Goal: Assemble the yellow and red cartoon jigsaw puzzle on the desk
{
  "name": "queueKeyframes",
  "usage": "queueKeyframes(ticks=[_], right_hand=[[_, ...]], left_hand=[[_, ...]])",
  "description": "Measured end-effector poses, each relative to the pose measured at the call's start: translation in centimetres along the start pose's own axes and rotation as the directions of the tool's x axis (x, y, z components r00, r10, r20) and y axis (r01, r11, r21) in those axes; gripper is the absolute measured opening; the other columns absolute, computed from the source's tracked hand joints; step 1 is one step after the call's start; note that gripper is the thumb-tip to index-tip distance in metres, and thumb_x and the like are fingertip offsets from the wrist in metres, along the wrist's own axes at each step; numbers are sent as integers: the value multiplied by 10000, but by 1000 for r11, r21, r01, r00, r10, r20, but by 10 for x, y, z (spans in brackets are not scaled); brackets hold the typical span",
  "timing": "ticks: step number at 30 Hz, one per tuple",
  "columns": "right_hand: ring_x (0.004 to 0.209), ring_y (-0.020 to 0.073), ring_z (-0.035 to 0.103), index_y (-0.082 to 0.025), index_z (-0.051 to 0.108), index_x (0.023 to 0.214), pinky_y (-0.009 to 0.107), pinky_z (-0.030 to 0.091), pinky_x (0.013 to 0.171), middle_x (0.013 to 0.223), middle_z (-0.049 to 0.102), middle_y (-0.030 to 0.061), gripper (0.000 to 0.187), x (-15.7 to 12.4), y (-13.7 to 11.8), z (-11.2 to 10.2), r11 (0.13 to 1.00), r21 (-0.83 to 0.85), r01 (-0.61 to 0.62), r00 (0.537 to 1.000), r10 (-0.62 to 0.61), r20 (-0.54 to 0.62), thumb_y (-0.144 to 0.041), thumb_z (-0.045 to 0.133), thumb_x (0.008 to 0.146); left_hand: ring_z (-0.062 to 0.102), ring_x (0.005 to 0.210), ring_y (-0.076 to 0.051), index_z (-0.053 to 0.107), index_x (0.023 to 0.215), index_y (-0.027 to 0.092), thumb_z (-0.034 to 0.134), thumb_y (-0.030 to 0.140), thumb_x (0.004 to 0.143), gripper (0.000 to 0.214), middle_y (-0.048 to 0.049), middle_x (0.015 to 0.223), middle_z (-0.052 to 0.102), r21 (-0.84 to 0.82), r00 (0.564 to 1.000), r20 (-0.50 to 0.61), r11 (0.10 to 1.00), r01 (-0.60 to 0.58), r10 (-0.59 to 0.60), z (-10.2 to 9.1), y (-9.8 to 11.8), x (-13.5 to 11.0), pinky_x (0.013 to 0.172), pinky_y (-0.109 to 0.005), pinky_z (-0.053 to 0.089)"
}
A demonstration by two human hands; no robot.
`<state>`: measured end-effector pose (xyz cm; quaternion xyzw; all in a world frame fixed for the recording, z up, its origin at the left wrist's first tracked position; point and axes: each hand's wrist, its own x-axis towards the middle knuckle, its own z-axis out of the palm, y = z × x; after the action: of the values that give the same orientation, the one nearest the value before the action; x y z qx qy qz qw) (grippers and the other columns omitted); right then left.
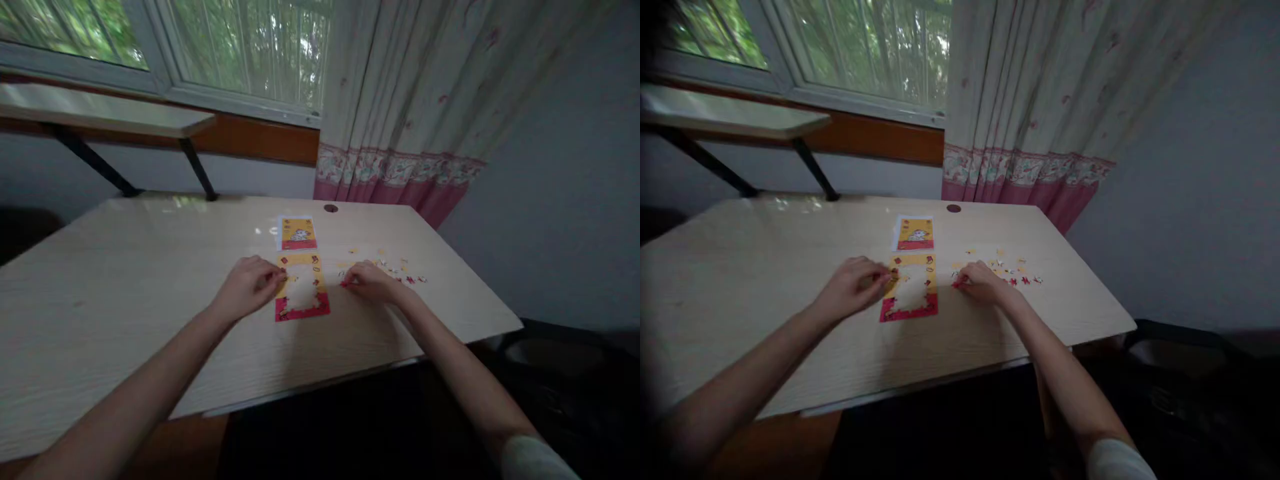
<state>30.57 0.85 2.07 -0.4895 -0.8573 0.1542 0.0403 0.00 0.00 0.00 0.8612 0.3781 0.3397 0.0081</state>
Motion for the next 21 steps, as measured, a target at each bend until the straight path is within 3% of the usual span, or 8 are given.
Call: queueKeyframes(ticks=[4, 8, 16, 21], right_hand=[[901, 183, 584, -171, 673, 927, 292, 395, 819, 953, 679, 63, 198, -4, 2, 0, 1000, 2, -6, 998, 6, -59, -133, 664, 733], [872, 166, 583, -178, 671, 883, 283, 402, 802, 918, 676, 46, 151, -11, 6, -7, 998, 46, 31, 994, -26, -106, -141, 669, 736], [749, 153, 585, -182, 696, 825, 273, 416, 711, 811, 675, 40, 111, -45, 39, -33, 994, 81, -71, 975, 86, -206, -168, 590, 794], [844, 182, 559, -195, 684, 1011, 319, 405, 791, 886, 649, 68, 211, -52, 37, -13, 1000, 19, -25, 964, 29, -263, -209, 570, 834]], left_hand=[[580, 691, -183, 656, 817, 174, 515, 333, 855, 216, -46, 738, 687, 4, 1000, 5, 1000, 0, 0, 1, 1, 3, 667, -332, 427], [581, 708, -186, 661, 832, 178, 513, 325, 856, 210, -47, 753, 686, 4, 1000, 25, 1000, 10, -10, -1, 3, 3, 687, -342, 425], [575, 699, -184, 658, 836, 170, 502, 338, 859, 230, -42, 724, 668, 6, 999, 48, 1000, 22, -22, -2, 4, 3, 682, -335, 418], [570, 687, -182, 648, 832, 165, 500, 328, 862, 222, -38, 704, 657, 16, 998, 63, 1000, 11, -12, -3, 3, 3, 677, -332, 408]])
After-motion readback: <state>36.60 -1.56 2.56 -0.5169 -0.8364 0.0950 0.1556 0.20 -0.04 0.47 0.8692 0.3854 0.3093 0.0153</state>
